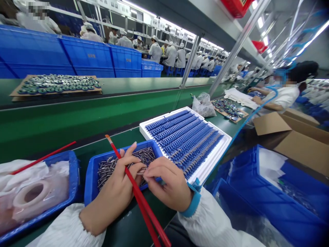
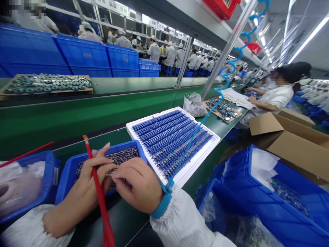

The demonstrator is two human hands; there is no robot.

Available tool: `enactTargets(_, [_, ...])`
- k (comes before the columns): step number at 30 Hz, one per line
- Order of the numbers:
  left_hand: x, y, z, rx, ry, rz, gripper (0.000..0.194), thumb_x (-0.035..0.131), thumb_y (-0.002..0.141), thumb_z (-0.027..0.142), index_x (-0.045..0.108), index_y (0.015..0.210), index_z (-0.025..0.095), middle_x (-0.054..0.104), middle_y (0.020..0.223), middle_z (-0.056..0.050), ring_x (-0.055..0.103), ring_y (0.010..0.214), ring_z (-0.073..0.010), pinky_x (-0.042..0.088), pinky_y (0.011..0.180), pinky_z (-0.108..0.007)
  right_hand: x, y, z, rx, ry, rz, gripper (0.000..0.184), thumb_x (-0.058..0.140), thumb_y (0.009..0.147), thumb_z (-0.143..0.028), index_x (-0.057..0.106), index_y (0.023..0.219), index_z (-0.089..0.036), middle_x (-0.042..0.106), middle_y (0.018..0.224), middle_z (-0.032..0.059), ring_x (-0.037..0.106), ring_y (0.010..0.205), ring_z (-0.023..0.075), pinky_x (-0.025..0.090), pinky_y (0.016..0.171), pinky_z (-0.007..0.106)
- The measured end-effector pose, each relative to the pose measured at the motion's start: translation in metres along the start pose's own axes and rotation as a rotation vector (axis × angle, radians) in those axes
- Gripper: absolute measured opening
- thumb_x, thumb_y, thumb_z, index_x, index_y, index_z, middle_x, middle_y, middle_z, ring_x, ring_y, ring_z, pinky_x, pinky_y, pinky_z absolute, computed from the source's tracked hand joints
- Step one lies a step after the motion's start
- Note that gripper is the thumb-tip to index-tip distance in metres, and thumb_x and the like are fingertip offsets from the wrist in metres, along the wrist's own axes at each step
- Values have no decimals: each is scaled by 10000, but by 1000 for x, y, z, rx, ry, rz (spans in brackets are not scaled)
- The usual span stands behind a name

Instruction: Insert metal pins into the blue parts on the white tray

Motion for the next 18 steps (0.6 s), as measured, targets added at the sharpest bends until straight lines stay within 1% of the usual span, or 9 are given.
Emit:
enactTargets(3, [0, 1, -2, -34, 7, 12, 151, 448, 932, 90, 517, 1060, 132, 499, 1060, -106, 318, 1420, -313, 294, 1171, -535, -7, 2, -9, -40, -11, 34, 120, 462, 968, -47, 521, 912, -135, 560, 914, 51, 562, 828, 183, 482, 749, 296])
enactTargets(4, [-1, 1, -3, -48, 15, 24, 141, 460, 925, 80, 520, 1040, 136, 489, 1070, -104, 323, 1418, -312, 288, 1174, -532, -15, 3, -9, -22, -60, 33, 117, 463, 961, -55, 529, 908, -137, 562, 909, 46, 564, 828, 181, 487, 748, 291])
enactTargets(6, [-1, 2, -3, -68, 27, 44, 138, 489, 906, 57, 526, 1000, 152, 476, 1098, -98, 339, 1411, -306, 291, 1174, -524, -40, 2, -4, 54, -237, 36, 110, 470, 953, -95, 555, 900, -141, 570, 901, 29, 568, 839, 176, 487, 758, 279])
enactTargets(7, [-1, 2, -3, -71, 29, 51, 147, 498, 899, 48, 528, 993, 158, 475, 1105, -94, 343, 1410, -303, 293, 1174, -521, -57, 0, 2, 117, -402, 43, 120, 468, 957, -135, 570, 895, -147, 574, 908, 16, 572, 836, 166, 483, 752, 267])
enactTargets(9, [0, 1, -3, -59, 32, 52, 183, 495, 893, 30, 531, 1019, 158, 483, 1097, -88, 337, 1413, -304, 294, 1173, -524, -89, -5, 20, 208, -530, 39, 143, 482, 950, -169, 615, 910, -133, 581, 904, 21, 572, 810, 177, 467, 731, 278])
enactTargets(11, [1, 1, -3, -39, 44, 55, 211, 486, 891, 17, 533, 1052, 146, 493, 1074, -87, 332, 1414, -315, 299, 1169, -532, -113, -11, 44, 286, -623, -22, 131, 515, 904, -114, 643, 876, -120, 583, 841, 16, 566, 717, 176, 453, 657, 273])
enactTargets(12, [2, 0, -3, -34, 52, 56, 215, 483, 890, 14, 534, 1059, 137, 496, 1066, -89, 330, 1414, -323, 298, 1167, -538, -120, -14, 57, 333, -666, -64, 107, 561, 867, -61, 653, 855, -115, 584, 818, 9, 566, 700, 177, 451, 651, 268])
enactTargets(15, [3, 0, -3, -23, 67, 56, 200, 487, 891, 17, 536, 1057, 117, 496, 1056, -96, 318, 1419, -330, 270, 1176, -543, -123, -22, 87, 476, -770, -205, 198, 685, 788, 85, 682, 803, -113, 587, 777, -8, 572, 719, 187, 455, 684, 258])
enactTargets(18, [3, 0, -3, -16, 74, 59, 191, 488, 894, 21, 535, 1052, 119, 496, 1038, -89, 294, 1433, -309, 250, 1187, -524, -114, -23, 102, 586, -840, -307, 231, 750, 800, 117, 698, 807, -108, 589, 782, 0, 572, 783, 199, 462, 749, 263])
Point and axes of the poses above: each hand's wrist, its own y-axis towards the middle knuckle, its own x-axis out of the palm, z = x × y, the point moved 4 cm from there along y, towards the middle knuckle
